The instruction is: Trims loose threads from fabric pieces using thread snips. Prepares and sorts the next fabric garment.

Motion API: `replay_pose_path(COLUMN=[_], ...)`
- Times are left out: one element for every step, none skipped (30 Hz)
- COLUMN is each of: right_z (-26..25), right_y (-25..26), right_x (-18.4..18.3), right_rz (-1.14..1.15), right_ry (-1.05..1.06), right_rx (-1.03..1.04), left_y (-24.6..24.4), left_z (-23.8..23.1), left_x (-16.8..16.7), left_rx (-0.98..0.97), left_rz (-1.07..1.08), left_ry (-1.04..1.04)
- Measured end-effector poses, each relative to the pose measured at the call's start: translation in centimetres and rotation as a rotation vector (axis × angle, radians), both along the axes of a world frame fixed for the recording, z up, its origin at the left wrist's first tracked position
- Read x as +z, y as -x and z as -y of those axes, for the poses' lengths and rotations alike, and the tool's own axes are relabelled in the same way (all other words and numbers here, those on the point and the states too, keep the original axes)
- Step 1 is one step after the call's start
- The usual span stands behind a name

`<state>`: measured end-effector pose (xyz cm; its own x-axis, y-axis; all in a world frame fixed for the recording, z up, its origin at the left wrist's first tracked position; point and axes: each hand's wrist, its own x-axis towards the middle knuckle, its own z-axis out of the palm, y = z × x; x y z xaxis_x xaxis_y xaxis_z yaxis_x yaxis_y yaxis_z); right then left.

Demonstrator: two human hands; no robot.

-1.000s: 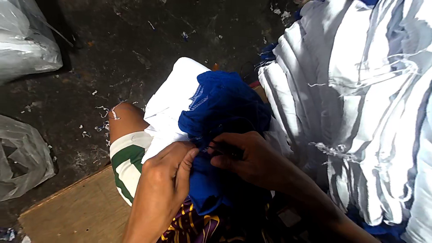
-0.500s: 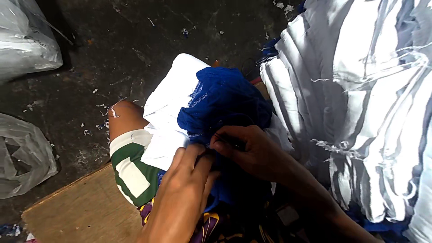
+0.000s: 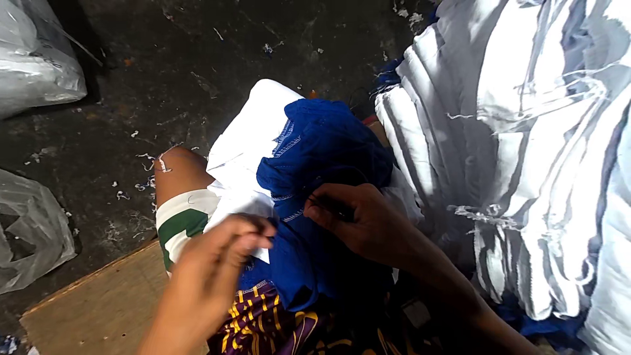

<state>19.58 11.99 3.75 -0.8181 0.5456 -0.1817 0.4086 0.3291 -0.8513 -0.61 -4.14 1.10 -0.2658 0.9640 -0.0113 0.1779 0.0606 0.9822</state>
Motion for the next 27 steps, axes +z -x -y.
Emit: replay_pose_path(right_z=[0.0,0.0,0.0,0.0,0.0,-0.1,-0.1,-0.2,-0.2,-0.1,-0.1,0.0,0.1,0.3,0.4,0.7,1.0,1.4,1.7,2.0,2.1,2.3,2.5,2.7,2.9,3.1,3.2], right_y=[-0.1,-0.1,-0.2,-0.2,-0.2,0.0,0.1,0.2,0.2,0.2,0.2,0.1,0.1,0.1,0.0,-0.1,-0.1,0.1,0.4,0.8,1.2,1.6,2.0,2.4,2.7,2.8,2.8], right_x=[0.0,-0.1,-0.1,-0.1,-0.1,-0.1,-0.1,-0.1,-0.1,-0.1,0.0,0.1,0.6,1.3,2.2,3.3,4.3,5.0,5.4,5.4,5.3,5.0,4.6,4.2,3.8,3.5,3.3], right_rz=[-0.004,-0.008,-0.008,-0.005,0.001,0.007,0.013,0.015,0.017,0.021,0.023,0.012,-0.018,-0.079,-0.168,-0.269,-0.367,-0.436,-0.452,-0.402,-0.281,-0.108,0.090,0.262,0.379,0.430,0.444], right_ry=[0.001,-0.002,-0.006,-0.012,-0.017,-0.016,-0.016,-0.018,-0.018,-0.019,-0.022,-0.016,0.012,0.075,0.173,0.286,0.397,0.500,0.609,0.701,0.754,0.734,0.649,0.549,0.469,0.427,0.415], right_rx=[0.000,0.001,0.004,0.008,0.012,0.014,0.016,0.015,0.012,0.012,0.012,0.007,-0.012,-0.046,-0.071,-0.072,-0.029,0.039,0.117,0.194,0.251,0.276,0.266,0.238,0.201,0.171,0.157], left_y=[1.4,2.8,4.1,4.9,5.3,5.1,4.6,3.8,2.6,1.0,-0.6,-2.1,-3.4,-4.5,-5.4,-6.0,-6.2,-6.0,-5.3,-4.4,-3.3,-2.0,-0.8,0.4,1.3,1.9,2.2], left_z=[0.5,1.0,1.6,2.1,2.5,2.7,2.8,2.8,2.7,2.5,2.3,2.1,1.8,1.4,1.0,0.7,0.4,0.3,0.1,0.1,0.1,0.4,0.8,1.4,2.0,2.8,3.5], left_x=[0.1,0.0,-0.1,0.3,0.7,1.0,1.0,0.8,0.4,0.0,-0.5,-0.8,-0.9,-0.9,-0.6,-0.3,0.0,0.1,0.0,-0.2,-0.5,-0.6,-0.8,-0.9,-1.0,-1.1,-1.0], left_rx=[0.109,0.249,0.345,0.364,0.327,0.263,0.191,0.126,0.078,0.049,0.033,0.033,0.039,0.044,0.048,0.051,0.047,0.031,0.001,-0.029,-0.050,-0.050,-0.025,0.040,0.131,0.218,0.271], left_rz=[0.064,0.067,-0.059,-0.271,-0.461,-0.569,-0.597,-0.575,-0.524,-0.468,-0.424,-0.385,-0.350,-0.313,-0.283,-0.242,-0.186,-0.107,-0.005,0.117,0.235,0.292,0.292,0.244,0.157,0.035,-0.087], left_ry=[-0.042,-0.058,-0.003,0.130,0.253,0.326,0.356,0.362,0.360,0.349,0.333,0.314,0.295,0.279,0.262,0.241,0.218,0.194,0.162,0.121,0.087,0.072,0.062,0.068,0.103,0.168,0.248])
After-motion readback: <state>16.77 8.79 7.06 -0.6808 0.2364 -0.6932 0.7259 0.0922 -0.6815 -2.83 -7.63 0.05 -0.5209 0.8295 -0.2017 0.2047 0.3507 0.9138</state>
